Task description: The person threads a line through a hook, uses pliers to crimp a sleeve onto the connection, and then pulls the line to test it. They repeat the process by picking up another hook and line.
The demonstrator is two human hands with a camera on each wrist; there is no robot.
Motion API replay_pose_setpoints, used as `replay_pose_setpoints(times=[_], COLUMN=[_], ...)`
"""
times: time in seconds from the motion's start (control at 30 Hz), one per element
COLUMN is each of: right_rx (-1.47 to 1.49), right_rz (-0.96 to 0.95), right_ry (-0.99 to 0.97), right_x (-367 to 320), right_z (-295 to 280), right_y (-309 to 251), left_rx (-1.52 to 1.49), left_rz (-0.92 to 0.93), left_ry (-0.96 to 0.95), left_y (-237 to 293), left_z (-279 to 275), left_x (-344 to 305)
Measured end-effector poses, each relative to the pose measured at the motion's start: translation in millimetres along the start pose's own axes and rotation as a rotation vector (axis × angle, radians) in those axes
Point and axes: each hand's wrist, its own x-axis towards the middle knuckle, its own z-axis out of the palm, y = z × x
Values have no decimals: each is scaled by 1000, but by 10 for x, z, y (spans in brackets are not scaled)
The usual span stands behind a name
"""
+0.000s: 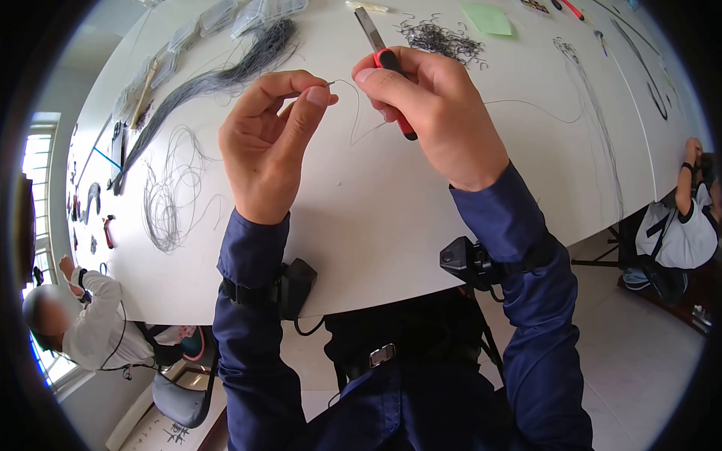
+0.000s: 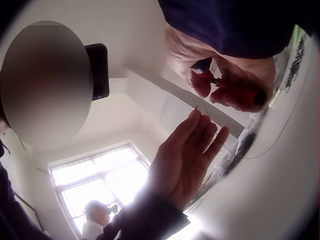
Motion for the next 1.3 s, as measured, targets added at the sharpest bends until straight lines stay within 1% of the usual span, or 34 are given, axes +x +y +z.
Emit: replay_pose_setpoints(times=[0.07,0.17,0.27,0.37,0.57,0.67,0.77,0.87,1.07,1.3], right_rx=[-25,-54,-41,-34,-57,-49,-33,-30,-46,-50], right_rz=[-13,-33,-12,14,5,7,19,21,10,-9], right_ry=[40,-18,-46,-36,-54,-59,-61,-69,-61,-52], right_x=[-3,-8,-3,-16,-13,-11,-7,-10,-15,-16], right_z=[20,65,39,53,47,49,59,58,66,68], right_y=[-17,-18,14,6,33,42,43,41,48,62], left_rx=[21,15,37,57,152,178,137,115,132,143], left_rz=[11,14,6,19,122,105,74,-2,-25,-11], left_ry=[3,13,-19,-27,-51,-43,-29,-57,-72,-62], left_y=[8,-10,-18,-32,-71,-60,-98,-55,-67,-82], left_z=[5,16,7,8,13,12,21,40,36,43], left_x=[-1,-4,-2,2,21,12,8,-23,-21,-22])
